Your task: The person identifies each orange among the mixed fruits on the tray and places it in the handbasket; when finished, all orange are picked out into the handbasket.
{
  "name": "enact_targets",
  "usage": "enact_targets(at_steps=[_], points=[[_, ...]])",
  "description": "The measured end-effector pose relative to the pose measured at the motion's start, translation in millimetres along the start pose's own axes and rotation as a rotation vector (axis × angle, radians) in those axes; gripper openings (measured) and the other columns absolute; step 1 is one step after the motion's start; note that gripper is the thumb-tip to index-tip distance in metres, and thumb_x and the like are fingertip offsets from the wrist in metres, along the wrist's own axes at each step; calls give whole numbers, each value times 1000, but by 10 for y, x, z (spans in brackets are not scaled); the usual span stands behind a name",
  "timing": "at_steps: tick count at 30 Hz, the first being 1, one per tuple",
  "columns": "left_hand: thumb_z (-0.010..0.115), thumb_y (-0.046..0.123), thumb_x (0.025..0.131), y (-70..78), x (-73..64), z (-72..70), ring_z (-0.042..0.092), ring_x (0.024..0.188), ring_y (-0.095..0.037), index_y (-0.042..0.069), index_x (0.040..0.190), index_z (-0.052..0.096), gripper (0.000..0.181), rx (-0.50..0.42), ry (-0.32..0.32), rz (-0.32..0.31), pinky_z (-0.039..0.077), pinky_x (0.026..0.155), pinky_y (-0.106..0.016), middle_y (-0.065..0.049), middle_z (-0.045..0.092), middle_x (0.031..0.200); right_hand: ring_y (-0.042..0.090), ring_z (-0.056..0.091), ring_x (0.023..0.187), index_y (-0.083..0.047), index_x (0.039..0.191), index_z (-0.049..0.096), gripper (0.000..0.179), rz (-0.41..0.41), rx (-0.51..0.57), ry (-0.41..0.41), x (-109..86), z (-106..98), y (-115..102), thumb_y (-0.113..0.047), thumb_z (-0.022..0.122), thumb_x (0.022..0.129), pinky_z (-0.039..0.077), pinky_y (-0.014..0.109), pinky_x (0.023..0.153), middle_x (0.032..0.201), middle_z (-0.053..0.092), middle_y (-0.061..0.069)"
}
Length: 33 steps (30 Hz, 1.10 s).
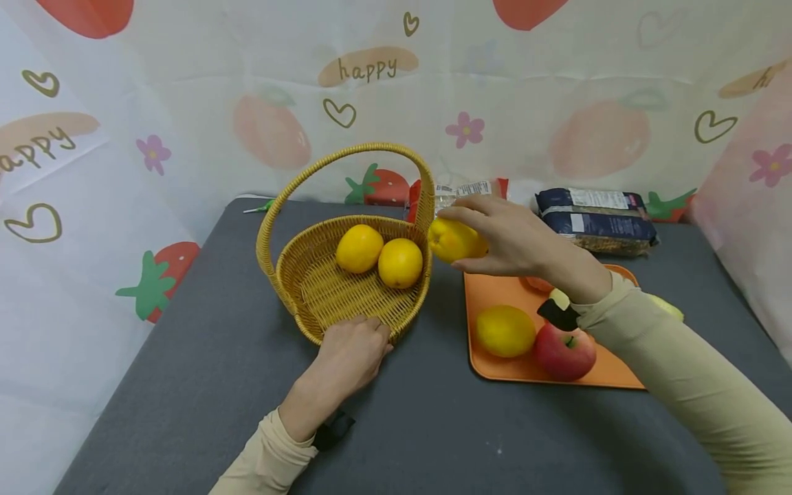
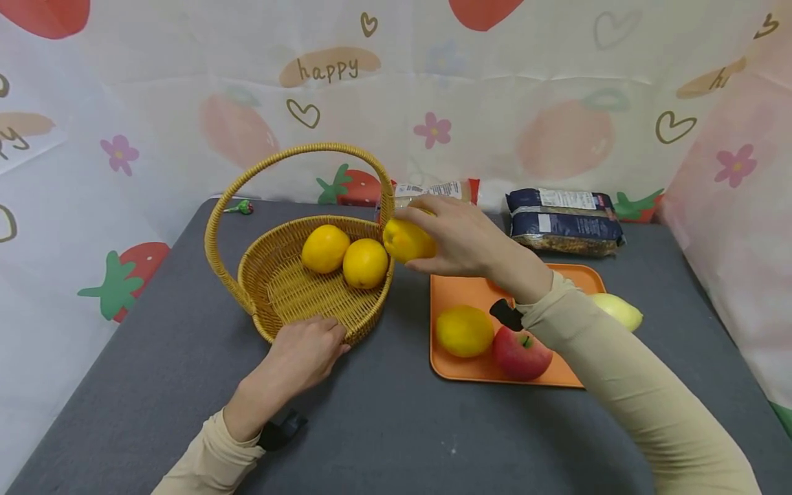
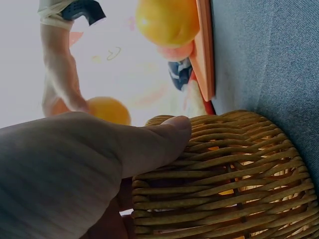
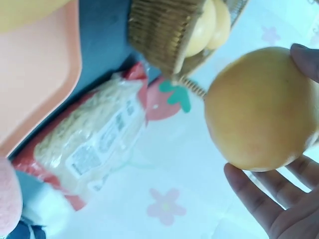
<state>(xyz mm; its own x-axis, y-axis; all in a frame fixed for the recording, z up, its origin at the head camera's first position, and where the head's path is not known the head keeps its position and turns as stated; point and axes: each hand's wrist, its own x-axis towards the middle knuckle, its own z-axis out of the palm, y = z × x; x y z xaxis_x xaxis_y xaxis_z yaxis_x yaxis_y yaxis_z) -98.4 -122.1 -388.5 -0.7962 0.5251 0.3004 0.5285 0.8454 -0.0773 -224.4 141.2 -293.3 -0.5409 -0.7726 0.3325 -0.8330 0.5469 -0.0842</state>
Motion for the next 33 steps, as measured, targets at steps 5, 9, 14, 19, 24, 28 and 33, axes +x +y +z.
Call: enact_targets(at_steps=[5,9,14,19,24,28,33], points=[[75,24,85,-5,-1,-5,56,59,-16,15,68,59,25,-4,-5,-1,47,50,-31,0,58,66,32,59,110,-14,136,54,68,-54,52,14,102,61,-153,-38,80,78,52,46,91,131,54,16],[75,25,85,-3,4,-10,57,59,-16,14,68,60,25,-5,-24,-2,48,51,-31,0,58,66,28,59,107,-15,138,52,67,-61,123,-12,186,122,-284,-37,78,80,52,43,92,131,52,14],[75,25,85,-1,5,-12,58,60,-16,14,71,62,22,0,-32,0,49,51,-31,0,59,67,27,58,106,-14,139,50,66,-69,163,-22,278,198,-393,-38,76,82,52,41,92,129,53,13],[76,25,84,0,5,-8,59,61,-17,13,72,63,22,12,-21,7,49,51,-31,0,60,68,27,59,106,-12,139,50,67,-92,150,-24,374,292,-453,-38,75,83,52,41,93,131,54,13],[77,25,83,0,7,-5,58,60,-17,13,70,62,23,16,-17,9,49,51,-31,0,60,67,27,59,111,-13,138,52,66,-99,113,-31,489,368,-547,-38,75,82,53,40,93,133,54,12],[76,24,84,-1,6,-11,58,59,-17,13,70,62,22,9,-28,9,48,50,-31,0,60,67,30,58,115,-14,137,54,63,-126,104,-42,575,443,-617,-35,75,82,51,41,97,135,52,16],[76,24,84,2,12,-18,58,61,-17,12,73,64,21,5,-37,3,48,51,-31,0,61,69,30,55,118,-16,137,55,60,-153,95,-78,671,525,-696,-32,76,83,48,41,103,133,52,19]])
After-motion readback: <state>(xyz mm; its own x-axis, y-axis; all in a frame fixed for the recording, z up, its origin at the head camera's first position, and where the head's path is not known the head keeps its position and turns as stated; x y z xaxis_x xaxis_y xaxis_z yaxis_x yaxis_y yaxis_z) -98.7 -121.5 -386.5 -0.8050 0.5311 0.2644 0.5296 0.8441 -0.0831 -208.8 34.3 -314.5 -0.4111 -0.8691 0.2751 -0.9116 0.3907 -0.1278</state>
